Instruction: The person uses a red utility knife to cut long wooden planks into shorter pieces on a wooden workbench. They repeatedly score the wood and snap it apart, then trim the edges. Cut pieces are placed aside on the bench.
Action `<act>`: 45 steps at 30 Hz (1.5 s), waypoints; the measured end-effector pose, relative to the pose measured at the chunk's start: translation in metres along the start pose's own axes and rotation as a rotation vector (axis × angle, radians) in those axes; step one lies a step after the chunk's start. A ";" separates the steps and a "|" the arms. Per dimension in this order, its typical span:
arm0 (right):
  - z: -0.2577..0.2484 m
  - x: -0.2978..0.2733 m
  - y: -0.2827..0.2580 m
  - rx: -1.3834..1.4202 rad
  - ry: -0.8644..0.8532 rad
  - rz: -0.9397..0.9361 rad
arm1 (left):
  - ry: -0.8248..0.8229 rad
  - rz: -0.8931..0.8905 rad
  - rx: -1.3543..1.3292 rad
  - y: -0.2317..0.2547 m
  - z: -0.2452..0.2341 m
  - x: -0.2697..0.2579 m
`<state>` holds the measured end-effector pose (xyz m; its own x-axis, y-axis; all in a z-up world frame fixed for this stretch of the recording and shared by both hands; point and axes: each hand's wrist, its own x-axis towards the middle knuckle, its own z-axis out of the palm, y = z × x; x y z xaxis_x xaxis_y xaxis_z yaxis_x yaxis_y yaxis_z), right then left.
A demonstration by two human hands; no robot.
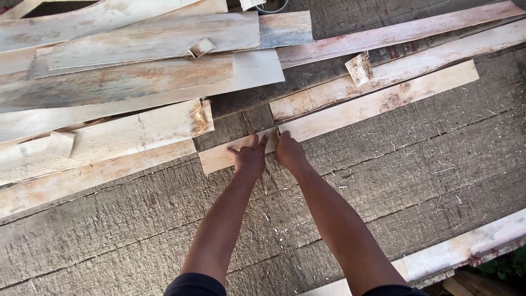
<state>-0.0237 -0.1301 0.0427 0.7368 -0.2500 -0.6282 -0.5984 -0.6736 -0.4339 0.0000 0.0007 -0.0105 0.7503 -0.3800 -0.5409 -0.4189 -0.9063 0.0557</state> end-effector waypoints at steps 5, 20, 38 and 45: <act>0.000 -0.003 0.001 -0.003 -0.010 0.006 | -0.012 0.002 -0.034 -0.001 -0.001 0.001; 0.014 -0.040 0.029 -0.013 -0.005 -0.037 | -0.077 -0.017 -0.018 0.006 -0.025 -0.014; 0.037 -0.094 0.081 0.090 0.030 -0.187 | -0.084 0.010 -0.035 0.010 -0.049 -0.037; 0.066 -0.104 0.141 0.639 0.032 -0.212 | -0.014 0.027 -0.157 0.026 -0.066 -0.124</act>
<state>-0.2054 -0.1532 0.0038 0.8619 -0.1852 -0.4721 -0.5012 -0.1689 -0.8487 -0.0706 0.0118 0.1138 0.7321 -0.4031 -0.5491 -0.3528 -0.9140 0.2006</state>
